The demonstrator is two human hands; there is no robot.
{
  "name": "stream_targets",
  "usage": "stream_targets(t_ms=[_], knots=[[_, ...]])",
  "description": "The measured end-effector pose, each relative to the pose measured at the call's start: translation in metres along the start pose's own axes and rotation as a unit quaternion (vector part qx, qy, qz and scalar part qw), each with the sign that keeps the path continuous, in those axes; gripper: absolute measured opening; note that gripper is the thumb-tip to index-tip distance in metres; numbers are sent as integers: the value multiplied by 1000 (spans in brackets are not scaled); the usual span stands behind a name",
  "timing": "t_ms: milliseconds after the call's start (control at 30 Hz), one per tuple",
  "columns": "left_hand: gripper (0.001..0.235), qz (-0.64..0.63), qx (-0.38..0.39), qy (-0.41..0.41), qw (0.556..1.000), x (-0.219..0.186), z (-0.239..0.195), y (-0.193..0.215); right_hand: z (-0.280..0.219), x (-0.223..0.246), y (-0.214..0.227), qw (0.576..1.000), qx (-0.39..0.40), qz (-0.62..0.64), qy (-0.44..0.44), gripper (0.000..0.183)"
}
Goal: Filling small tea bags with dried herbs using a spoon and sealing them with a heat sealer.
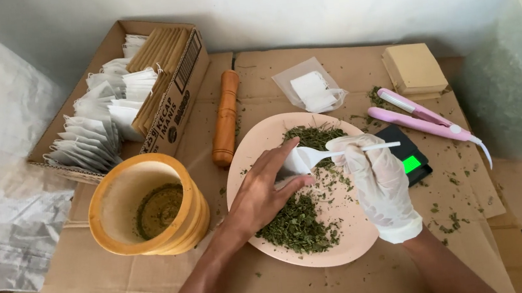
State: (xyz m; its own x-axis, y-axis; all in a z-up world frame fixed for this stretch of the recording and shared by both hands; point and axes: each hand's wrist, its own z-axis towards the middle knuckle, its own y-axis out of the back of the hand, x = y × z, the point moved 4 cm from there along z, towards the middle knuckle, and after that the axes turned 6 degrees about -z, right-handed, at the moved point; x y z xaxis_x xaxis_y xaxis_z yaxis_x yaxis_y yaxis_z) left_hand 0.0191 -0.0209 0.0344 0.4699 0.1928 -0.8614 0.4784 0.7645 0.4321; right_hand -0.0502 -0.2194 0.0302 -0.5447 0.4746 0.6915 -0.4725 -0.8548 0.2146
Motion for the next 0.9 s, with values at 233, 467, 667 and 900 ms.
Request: stream_targets(t_ms=[233,467,667,900], knots=[[62,63,-31,-60,996,23,3,-7,-10,-18,-4,999,12,34,-18,25],[63,73,-30,-69,994,26,4,-7,0,-3,-1,999,30,10,-21,25],[54,95,-86,-121,984,34,2,-6,-12,-28,43,994,-60,-35,-89,26],[67,39,-21,-8,999,21,1,-2,-37,12,34,827,124,-111,-537,37]])
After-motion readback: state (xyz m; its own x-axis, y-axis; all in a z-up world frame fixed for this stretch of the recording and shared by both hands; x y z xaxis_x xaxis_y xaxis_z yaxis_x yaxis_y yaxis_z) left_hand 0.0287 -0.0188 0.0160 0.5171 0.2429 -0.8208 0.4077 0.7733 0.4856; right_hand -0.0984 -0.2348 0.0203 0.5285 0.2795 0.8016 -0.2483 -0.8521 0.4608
